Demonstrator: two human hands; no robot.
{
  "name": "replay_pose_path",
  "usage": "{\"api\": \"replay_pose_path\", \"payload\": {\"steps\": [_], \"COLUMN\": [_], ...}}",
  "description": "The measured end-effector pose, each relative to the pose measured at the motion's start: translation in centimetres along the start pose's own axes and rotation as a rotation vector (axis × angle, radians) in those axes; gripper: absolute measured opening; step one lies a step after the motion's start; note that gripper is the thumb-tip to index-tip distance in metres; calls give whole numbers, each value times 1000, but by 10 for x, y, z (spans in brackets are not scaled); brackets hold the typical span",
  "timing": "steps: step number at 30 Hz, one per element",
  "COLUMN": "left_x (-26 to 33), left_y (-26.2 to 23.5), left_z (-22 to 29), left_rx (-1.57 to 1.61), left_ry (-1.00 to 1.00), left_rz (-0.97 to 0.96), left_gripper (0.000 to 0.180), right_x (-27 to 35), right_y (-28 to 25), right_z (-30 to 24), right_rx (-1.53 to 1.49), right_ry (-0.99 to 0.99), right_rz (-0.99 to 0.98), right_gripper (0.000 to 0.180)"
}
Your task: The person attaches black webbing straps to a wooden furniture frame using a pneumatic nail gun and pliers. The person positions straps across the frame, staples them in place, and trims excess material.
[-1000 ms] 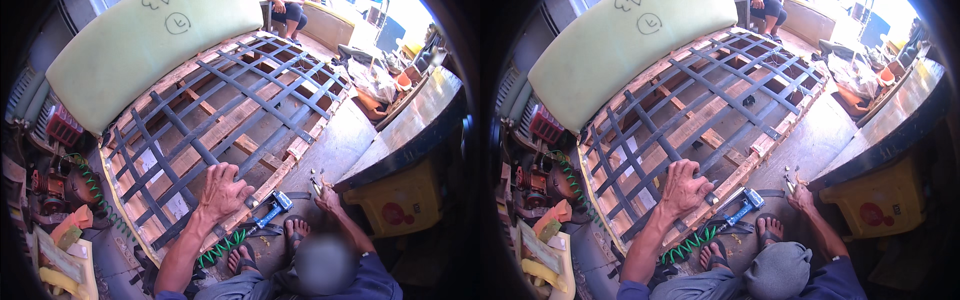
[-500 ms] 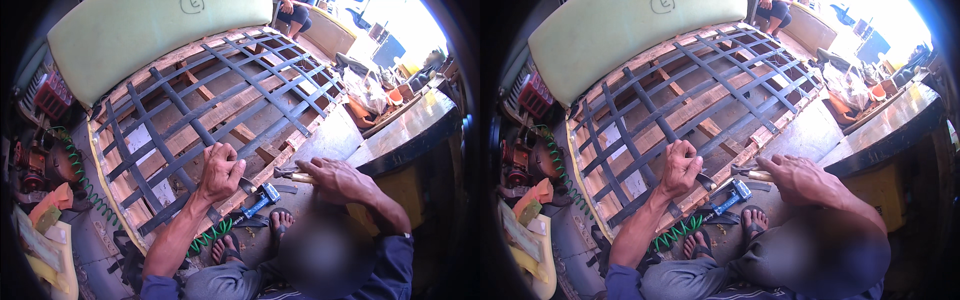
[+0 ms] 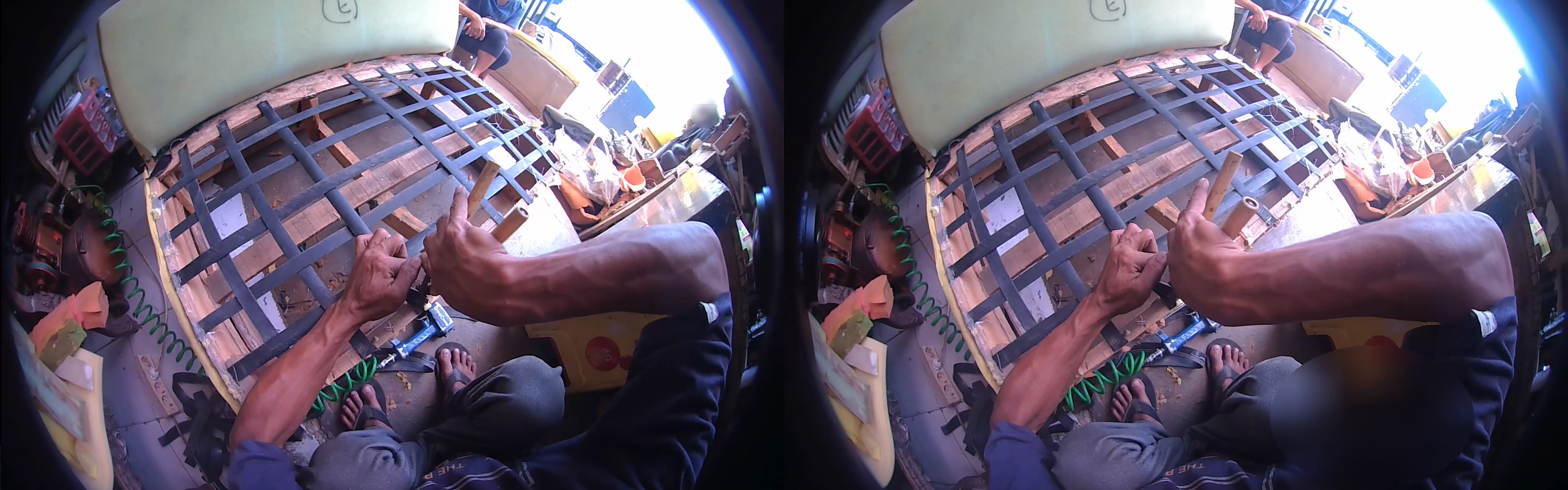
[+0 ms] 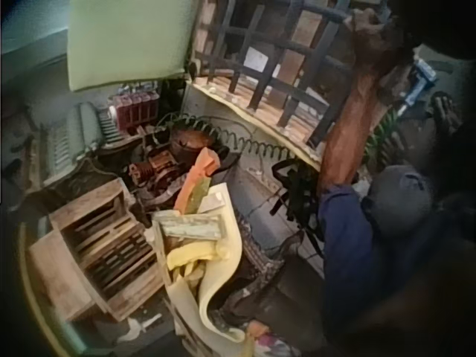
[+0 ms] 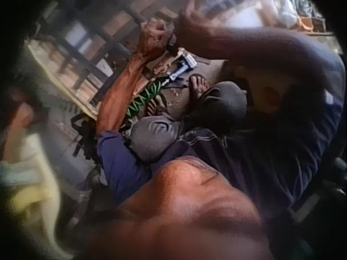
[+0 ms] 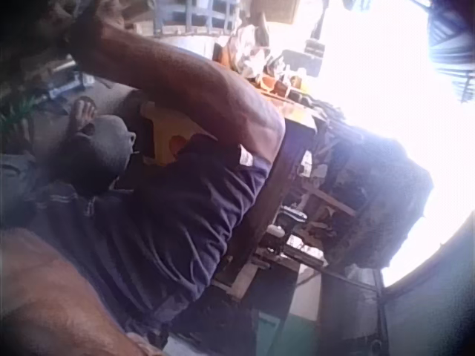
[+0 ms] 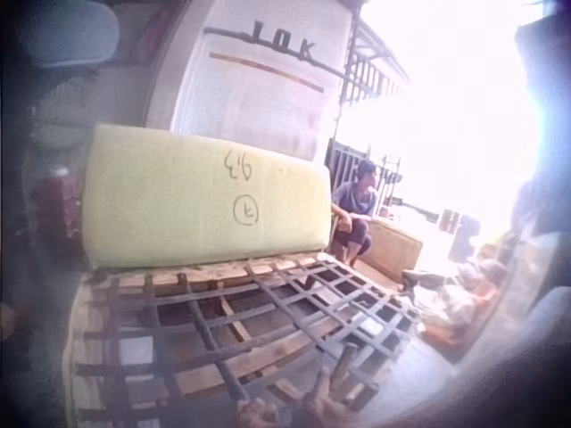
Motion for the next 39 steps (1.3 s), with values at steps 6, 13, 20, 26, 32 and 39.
{"api": "replay_pose_path", "payload": {"steps": [6,13,20,26,32,39], "left_x": [-1,-3,-2,-1,-2,5], "left_y": [-2,-4,-8,-17,-12,-14], "left_z": [-3,4,3,7,7,2], "left_rx": [42,-55,-55,6,-100,-180], "left_ry": [20,0,-53,13,-1,-29], "left_rz": [40,3,-11,54,-40,-293], "left_gripper": [45,38,35,35,34,30], "right_x": [-3,-8,-9,-14,0,10], "right_y": [-11,37,89,126,105,49], "right_z": [-10,26,28,5,13,19], "right_rx": [48,-183,-265,-666,-494,-285], "right_ry": [-144,11,108,212,176,17], "right_rz": [146,286,547,761,733,504], "right_gripper": [27,13,12,24,27,19]}}
Point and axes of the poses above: each hand's wrist, its own x-axis away from the middle knuckle, its own y-axis out of the palm, z = x × y, the point moved 6 cm from there along -x, towards the middle knuckle, and after that the axes turned 3 degrees about -y, right-handed, at the moved point
